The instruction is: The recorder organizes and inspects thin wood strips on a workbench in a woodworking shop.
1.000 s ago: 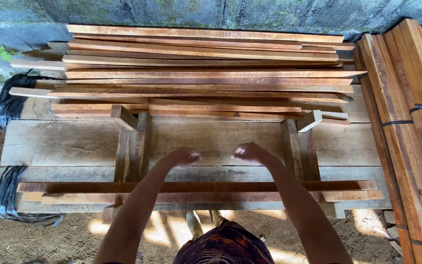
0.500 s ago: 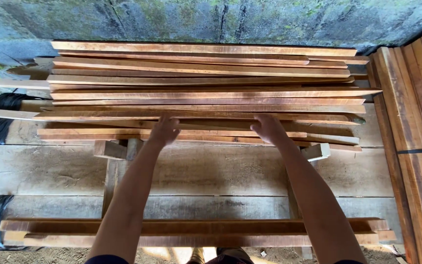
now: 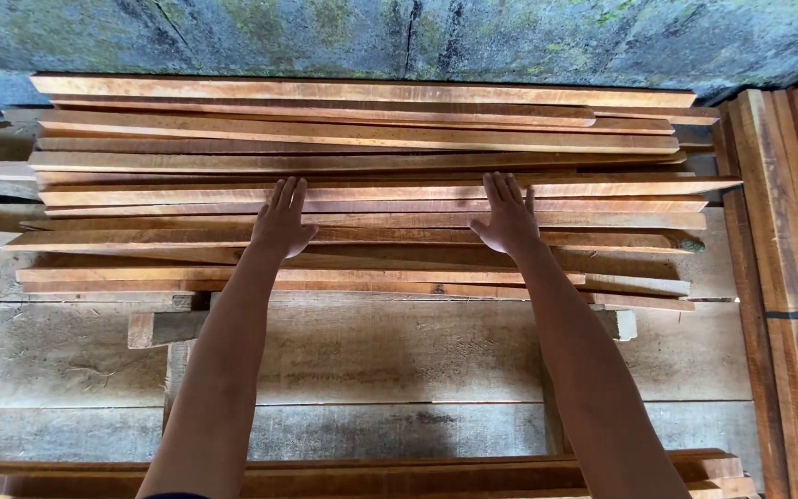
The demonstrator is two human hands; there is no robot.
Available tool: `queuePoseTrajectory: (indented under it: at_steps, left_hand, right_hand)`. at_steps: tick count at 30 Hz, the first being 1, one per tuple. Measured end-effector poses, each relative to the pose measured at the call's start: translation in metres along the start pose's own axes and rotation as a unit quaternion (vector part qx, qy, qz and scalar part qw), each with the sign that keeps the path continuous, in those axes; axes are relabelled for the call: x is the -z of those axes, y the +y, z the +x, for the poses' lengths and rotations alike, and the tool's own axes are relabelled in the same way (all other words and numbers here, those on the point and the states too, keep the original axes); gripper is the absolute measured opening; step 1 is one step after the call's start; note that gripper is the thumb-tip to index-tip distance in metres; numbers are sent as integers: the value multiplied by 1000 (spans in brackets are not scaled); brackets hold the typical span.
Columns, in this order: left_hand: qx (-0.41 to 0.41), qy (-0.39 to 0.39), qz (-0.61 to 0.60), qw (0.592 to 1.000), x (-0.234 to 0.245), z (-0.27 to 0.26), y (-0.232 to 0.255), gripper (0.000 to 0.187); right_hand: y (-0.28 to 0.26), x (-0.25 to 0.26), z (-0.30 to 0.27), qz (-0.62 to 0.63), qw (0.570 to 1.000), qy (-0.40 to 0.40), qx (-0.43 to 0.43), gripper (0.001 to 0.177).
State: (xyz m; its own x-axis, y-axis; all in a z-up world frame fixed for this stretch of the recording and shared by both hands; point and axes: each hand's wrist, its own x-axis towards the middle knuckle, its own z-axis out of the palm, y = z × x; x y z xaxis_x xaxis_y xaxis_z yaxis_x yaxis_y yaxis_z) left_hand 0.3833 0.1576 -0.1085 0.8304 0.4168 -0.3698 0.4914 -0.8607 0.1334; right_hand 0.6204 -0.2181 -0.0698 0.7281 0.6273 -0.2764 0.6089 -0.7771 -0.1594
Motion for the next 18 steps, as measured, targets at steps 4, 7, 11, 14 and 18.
queuePoseTrajectory:
  at_steps: [4,7,11,14,18]
  left_hand:
    - [-19,42,21,999,6,19,-14,72]
    - [-7,20,30,999,33,38,-11,56]
    - [-10,47,59,997,23,88,-26,51]
    - [-24,75,60,995,27,107,-28,59]
    - [-44,123,2,991,38,111,-13,61]
  right_hand:
    - [20,-13,26,-20,997,78,4,64]
    - [48,-32,72,-52,986,157,25,45]
    - [52,-23,99,-15,992,128,16,45]
    - [23,16,92,20,997,70,14,56]
    - [21,6,104,22,998,62,12,58]
